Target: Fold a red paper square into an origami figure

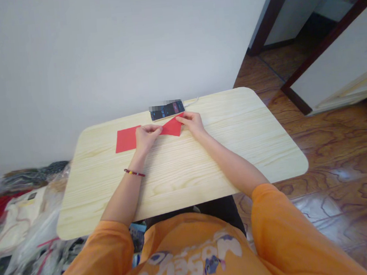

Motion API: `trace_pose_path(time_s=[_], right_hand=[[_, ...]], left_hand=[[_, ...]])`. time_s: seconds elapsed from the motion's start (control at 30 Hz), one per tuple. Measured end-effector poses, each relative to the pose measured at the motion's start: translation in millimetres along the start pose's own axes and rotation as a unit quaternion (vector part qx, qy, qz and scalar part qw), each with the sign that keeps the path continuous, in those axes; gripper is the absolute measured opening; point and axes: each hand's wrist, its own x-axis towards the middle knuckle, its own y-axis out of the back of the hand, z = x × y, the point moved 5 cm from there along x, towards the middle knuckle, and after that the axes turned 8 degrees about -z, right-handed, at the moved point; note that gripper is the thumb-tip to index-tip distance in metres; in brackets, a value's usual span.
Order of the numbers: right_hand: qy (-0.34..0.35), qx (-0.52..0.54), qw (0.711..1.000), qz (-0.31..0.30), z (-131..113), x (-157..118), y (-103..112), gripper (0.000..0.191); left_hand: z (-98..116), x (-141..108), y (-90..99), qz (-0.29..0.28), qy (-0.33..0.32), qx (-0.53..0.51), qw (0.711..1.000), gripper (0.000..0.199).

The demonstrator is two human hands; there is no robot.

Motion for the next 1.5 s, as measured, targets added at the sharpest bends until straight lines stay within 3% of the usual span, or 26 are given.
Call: trace_pose_path(time_s=[0.13, 0.37, 0.47, 0.53, 0.6, 0.67, 0.77, 1.1, 1.23, 1.4, 1.5], right_hand=[[0.003, 0.019, 0.999, 0.027, 2, 3, 7, 0.024], [0.0, 0.052, 0.998, 0.046, 3, 5, 12, 0.023], [-0.009, 0.062, 0.997, 0.051, 3, 6, 14, 0.025], [-0.02, 0.055, 0.997, 0.046, 4, 6, 14, 0.026], [-0.032, 0.049, 0.998, 0.033, 4, 6, 12, 0.025], [-0.042, 0.048, 0.998, 0.018, 4, 5, 9, 0.024], [-0.055, 0.051, 0.997, 0.004, 5, 5, 7, 0.022], [-0.053, 0.036, 0.998, -0.005, 3, 4, 6, 0.02], [-0.059, 0.049, 0.997, 0.002, 3, 3, 5, 0.025], [-0.044, 0.044, 0.998, -0.027, -2, 0, -2, 0.033], [-0.038, 0.014, 0.998, -0.045, -2, -1, -7, 0.038]], left_hand=[[-2, 1, 8.5, 0.004, -0.017, 0.063, 0.998, 0.019], [-1, -2, 24.6, 0.074, -0.008, 0.168, 0.983, 0.018], [9, -5, 26.0, 0.108, -0.071, 0.192, 0.973, 0.016], [20, -7, 19.3, 0.079, -0.166, 0.181, 0.966, 0.023], [27, -9, 7.8, 0.005, -0.251, 0.164, 0.954, 0.048], [26, -10, -1.8, -0.059, -0.272, 0.151, 0.949, 0.063], [19, -8, -7.0, -0.094, -0.246, 0.131, 0.956, 0.058], [14, -7, -5.9, -0.125, -0.168, 0.079, 0.975, 0.042], [14, -7, -8.5, -0.139, -0.184, 0.117, 0.966, 0.033], [17, -11, -13.0, -0.106, -0.212, 0.215, 0.948, 0.035], [18, -12, -17.8, -0.101, -0.212, 0.218, 0.947, 0.038]])
